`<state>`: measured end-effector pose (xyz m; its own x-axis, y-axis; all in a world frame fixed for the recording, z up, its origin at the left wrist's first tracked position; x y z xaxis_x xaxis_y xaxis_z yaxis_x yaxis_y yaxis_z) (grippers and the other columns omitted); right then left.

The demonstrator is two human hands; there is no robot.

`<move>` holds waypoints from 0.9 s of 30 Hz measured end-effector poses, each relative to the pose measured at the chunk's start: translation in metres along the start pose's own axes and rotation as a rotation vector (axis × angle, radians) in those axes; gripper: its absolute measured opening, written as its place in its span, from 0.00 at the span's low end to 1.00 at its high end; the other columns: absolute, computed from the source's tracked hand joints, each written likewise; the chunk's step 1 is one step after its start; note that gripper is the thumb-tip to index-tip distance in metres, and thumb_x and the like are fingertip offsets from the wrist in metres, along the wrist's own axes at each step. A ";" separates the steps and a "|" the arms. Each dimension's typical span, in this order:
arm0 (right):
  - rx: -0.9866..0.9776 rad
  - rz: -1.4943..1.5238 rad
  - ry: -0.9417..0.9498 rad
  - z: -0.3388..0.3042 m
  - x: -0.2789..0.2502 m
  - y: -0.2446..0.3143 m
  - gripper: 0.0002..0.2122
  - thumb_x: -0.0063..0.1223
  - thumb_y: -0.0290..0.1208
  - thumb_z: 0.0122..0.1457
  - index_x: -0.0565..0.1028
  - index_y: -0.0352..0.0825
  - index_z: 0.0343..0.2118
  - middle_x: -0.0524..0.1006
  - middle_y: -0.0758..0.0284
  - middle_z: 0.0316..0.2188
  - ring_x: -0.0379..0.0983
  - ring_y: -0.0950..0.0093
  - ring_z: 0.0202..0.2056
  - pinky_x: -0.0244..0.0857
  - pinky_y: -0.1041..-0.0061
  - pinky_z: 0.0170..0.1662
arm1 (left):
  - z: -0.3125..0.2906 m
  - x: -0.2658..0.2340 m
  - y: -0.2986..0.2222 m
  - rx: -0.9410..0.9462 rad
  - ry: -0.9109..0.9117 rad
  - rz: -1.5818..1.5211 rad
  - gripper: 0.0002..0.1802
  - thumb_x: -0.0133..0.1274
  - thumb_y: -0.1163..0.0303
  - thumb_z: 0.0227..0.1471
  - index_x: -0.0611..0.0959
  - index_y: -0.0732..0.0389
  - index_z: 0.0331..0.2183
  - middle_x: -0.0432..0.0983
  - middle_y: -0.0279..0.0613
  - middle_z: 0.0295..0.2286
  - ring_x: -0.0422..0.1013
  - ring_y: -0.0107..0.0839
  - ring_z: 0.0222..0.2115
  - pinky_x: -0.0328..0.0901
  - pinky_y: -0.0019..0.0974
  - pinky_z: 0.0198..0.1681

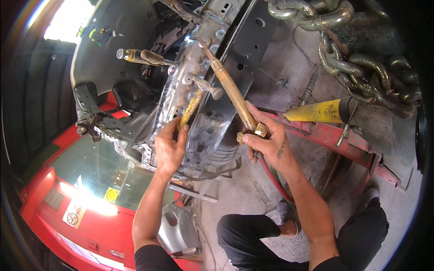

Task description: The person welds a car frame using a welding torch and filler rod, then hammers the welds to smooth them. The work is performed on a red vehicle frame secured in a repair jig.

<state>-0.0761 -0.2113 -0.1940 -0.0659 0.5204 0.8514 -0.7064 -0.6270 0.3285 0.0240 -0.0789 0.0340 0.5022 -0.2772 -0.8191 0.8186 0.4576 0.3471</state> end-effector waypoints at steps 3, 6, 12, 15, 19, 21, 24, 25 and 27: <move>-0.003 0.006 0.005 0.000 0.000 0.000 0.37 0.59 0.18 0.61 0.60 0.37 0.74 0.79 0.67 0.36 0.74 0.81 0.20 0.68 0.79 0.21 | 0.002 0.001 0.000 -0.048 0.018 -0.017 0.23 0.58 0.61 0.65 0.83 0.69 0.53 0.85 0.58 0.39 0.80 0.37 0.38 0.72 0.41 0.47; -0.002 0.013 0.002 0.000 0.000 0.001 0.37 0.59 0.18 0.61 0.60 0.37 0.74 0.79 0.66 0.36 0.74 0.81 0.20 0.68 0.79 0.21 | 0.006 0.001 -0.010 -0.085 0.026 -0.077 0.21 0.59 0.65 0.64 0.83 0.72 0.50 0.84 0.64 0.38 0.82 0.53 0.38 0.73 0.46 0.45; 0.005 0.009 0.002 -0.001 0.000 0.003 0.37 0.59 0.18 0.61 0.61 0.37 0.74 0.78 0.66 0.36 0.74 0.81 0.21 0.68 0.78 0.21 | 0.009 0.002 -0.007 -0.069 0.007 -0.093 0.22 0.58 0.62 0.66 0.83 0.73 0.50 0.83 0.64 0.36 0.82 0.49 0.36 0.73 0.45 0.42; -0.004 -0.004 0.008 -0.001 -0.001 0.002 0.37 0.60 0.18 0.61 0.61 0.37 0.74 0.78 0.66 0.36 0.74 0.81 0.21 0.68 0.79 0.21 | 0.010 0.001 -0.008 -0.088 0.020 -0.102 0.22 0.57 0.62 0.66 0.82 0.72 0.51 0.83 0.64 0.36 0.82 0.48 0.36 0.73 0.44 0.42; 0.009 -0.013 0.001 -0.002 -0.001 0.001 0.37 0.60 0.18 0.61 0.60 0.37 0.74 0.79 0.66 0.37 0.74 0.81 0.21 0.68 0.79 0.21 | 0.008 0.002 -0.005 -0.086 0.021 -0.099 0.21 0.57 0.62 0.67 0.82 0.72 0.51 0.83 0.64 0.35 0.81 0.49 0.34 0.72 0.45 0.41; 0.014 -0.014 -0.001 -0.002 -0.001 0.001 0.37 0.60 0.19 0.61 0.60 0.37 0.74 0.79 0.66 0.37 0.74 0.81 0.21 0.68 0.79 0.21 | 0.006 0.003 0.001 -0.089 0.025 -0.084 0.21 0.57 0.62 0.67 0.82 0.71 0.51 0.83 0.63 0.34 0.81 0.49 0.33 0.72 0.45 0.40; 0.012 -0.012 -0.004 -0.002 0.000 0.002 0.37 0.60 0.19 0.61 0.60 0.36 0.74 0.80 0.66 0.37 0.74 0.81 0.21 0.68 0.79 0.21 | 0.004 0.005 0.002 -0.087 0.024 -0.082 0.21 0.56 0.62 0.67 0.82 0.71 0.51 0.83 0.63 0.34 0.81 0.50 0.32 0.72 0.46 0.39; 0.012 -0.017 -0.006 -0.002 0.001 0.003 0.37 0.60 0.19 0.61 0.60 0.36 0.74 0.80 0.66 0.37 0.74 0.81 0.21 0.68 0.80 0.21 | 0.004 0.005 0.001 -0.088 0.019 -0.087 0.21 0.56 0.62 0.67 0.82 0.71 0.51 0.83 0.63 0.34 0.81 0.50 0.32 0.72 0.46 0.39; 0.009 -0.018 -0.010 -0.002 0.001 0.002 0.37 0.60 0.19 0.61 0.60 0.36 0.74 0.80 0.66 0.37 0.74 0.81 0.21 0.68 0.80 0.20 | 0.004 0.004 -0.003 -0.090 0.009 -0.098 0.21 0.56 0.61 0.68 0.82 0.71 0.50 0.83 0.63 0.33 0.81 0.50 0.32 0.72 0.46 0.40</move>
<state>-0.0791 -0.2113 -0.1937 -0.0460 0.5259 0.8493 -0.7013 -0.6224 0.3474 0.0243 -0.0851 0.0313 0.4182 -0.3166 -0.8514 0.8351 0.5028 0.2232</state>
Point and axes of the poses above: each hand's wrist, its own z-axis towards the middle knuckle, its own x-axis out of the palm, y = z × x, the point moved 6 cm from there along z, towards the middle knuckle
